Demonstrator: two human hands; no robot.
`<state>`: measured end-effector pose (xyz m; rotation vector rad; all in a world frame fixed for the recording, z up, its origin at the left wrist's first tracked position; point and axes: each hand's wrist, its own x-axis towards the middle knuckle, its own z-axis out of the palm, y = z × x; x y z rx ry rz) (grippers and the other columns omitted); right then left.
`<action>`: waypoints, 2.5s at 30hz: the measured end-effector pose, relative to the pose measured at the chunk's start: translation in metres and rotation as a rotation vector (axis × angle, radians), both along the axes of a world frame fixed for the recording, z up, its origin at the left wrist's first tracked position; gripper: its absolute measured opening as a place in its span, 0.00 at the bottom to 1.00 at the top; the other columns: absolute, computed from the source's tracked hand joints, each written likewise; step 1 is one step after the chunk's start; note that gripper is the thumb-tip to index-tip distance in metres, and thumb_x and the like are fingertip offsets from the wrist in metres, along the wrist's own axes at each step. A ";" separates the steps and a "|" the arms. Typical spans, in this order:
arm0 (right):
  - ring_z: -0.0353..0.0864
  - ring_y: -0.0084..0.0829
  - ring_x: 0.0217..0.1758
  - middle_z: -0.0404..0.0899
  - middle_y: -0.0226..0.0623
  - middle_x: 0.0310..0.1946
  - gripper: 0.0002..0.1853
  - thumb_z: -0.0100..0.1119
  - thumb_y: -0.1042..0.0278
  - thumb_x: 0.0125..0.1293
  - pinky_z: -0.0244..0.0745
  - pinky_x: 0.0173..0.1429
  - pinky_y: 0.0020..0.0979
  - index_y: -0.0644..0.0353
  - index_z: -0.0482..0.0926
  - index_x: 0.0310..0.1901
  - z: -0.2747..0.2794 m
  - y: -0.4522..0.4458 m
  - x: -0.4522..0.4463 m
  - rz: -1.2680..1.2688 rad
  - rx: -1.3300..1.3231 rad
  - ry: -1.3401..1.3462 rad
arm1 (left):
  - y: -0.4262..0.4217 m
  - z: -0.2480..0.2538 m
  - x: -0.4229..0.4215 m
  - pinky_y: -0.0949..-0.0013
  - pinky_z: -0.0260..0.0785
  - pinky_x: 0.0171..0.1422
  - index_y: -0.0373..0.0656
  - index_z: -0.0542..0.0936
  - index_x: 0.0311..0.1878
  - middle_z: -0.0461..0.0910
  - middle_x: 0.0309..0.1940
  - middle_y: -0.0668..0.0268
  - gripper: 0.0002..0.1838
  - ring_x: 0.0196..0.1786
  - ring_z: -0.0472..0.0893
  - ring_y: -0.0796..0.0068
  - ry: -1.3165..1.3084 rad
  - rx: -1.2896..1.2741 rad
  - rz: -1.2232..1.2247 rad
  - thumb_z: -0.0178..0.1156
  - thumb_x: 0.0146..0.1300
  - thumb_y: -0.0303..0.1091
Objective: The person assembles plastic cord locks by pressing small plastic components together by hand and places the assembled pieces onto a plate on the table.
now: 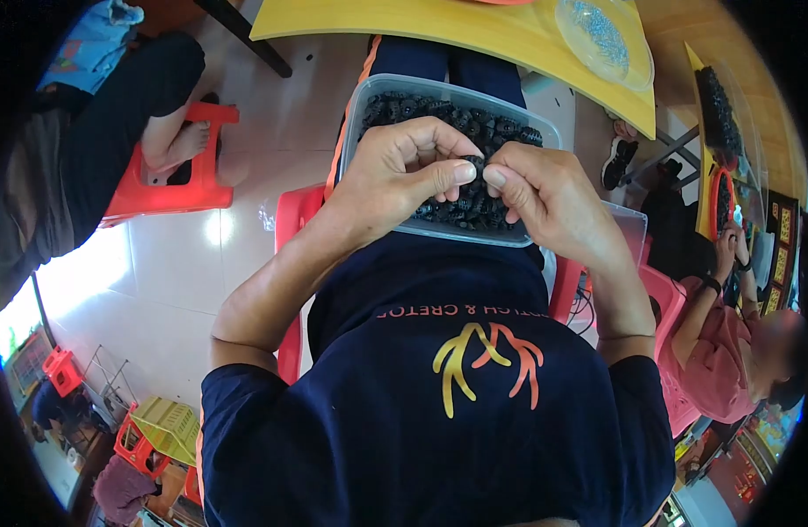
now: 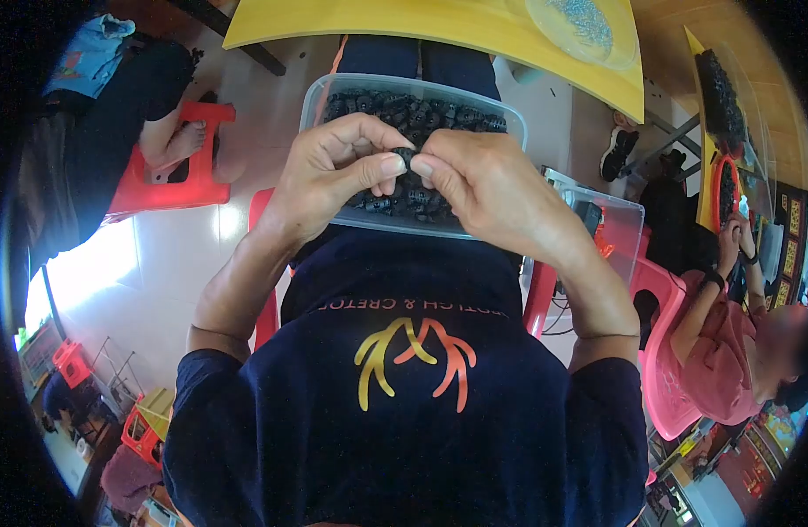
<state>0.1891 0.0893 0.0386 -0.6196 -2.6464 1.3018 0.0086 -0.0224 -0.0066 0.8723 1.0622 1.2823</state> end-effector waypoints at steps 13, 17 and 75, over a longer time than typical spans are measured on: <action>0.78 0.20 0.31 0.74 0.30 0.29 0.16 0.56 0.56 0.74 0.82 0.36 0.25 0.65 0.77 0.44 -0.024 0.017 0.008 0.018 -0.752 0.085 | 0.005 0.009 -0.008 0.76 0.71 0.44 0.36 0.81 0.47 0.81 0.35 0.68 0.08 0.37 0.78 0.81 -0.005 -0.042 -0.096 0.62 0.66 0.26; 0.76 0.19 0.34 0.74 0.30 0.34 0.24 0.57 0.53 0.73 0.82 0.38 0.25 0.67 0.74 0.57 -0.048 0.010 0.009 -0.018 -0.849 0.273 | 0.007 -0.002 -0.007 0.77 0.70 0.48 0.38 0.83 0.46 0.77 0.42 0.70 0.08 0.43 0.77 0.81 0.220 0.135 -0.048 0.65 0.64 0.28; 0.74 0.48 0.24 0.71 0.45 0.22 0.11 0.58 0.67 0.68 0.69 0.30 0.40 0.65 0.75 0.32 -0.027 0.006 0.005 -0.150 0.219 0.362 | 0.020 0.014 0.005 0.69 0.72 0.37 0.37 0.81 0.43 0.79 0.31 0.60 0.12 0.31 0.80 0.68 0.681 0.395 0.077 0.69 0.58 0.29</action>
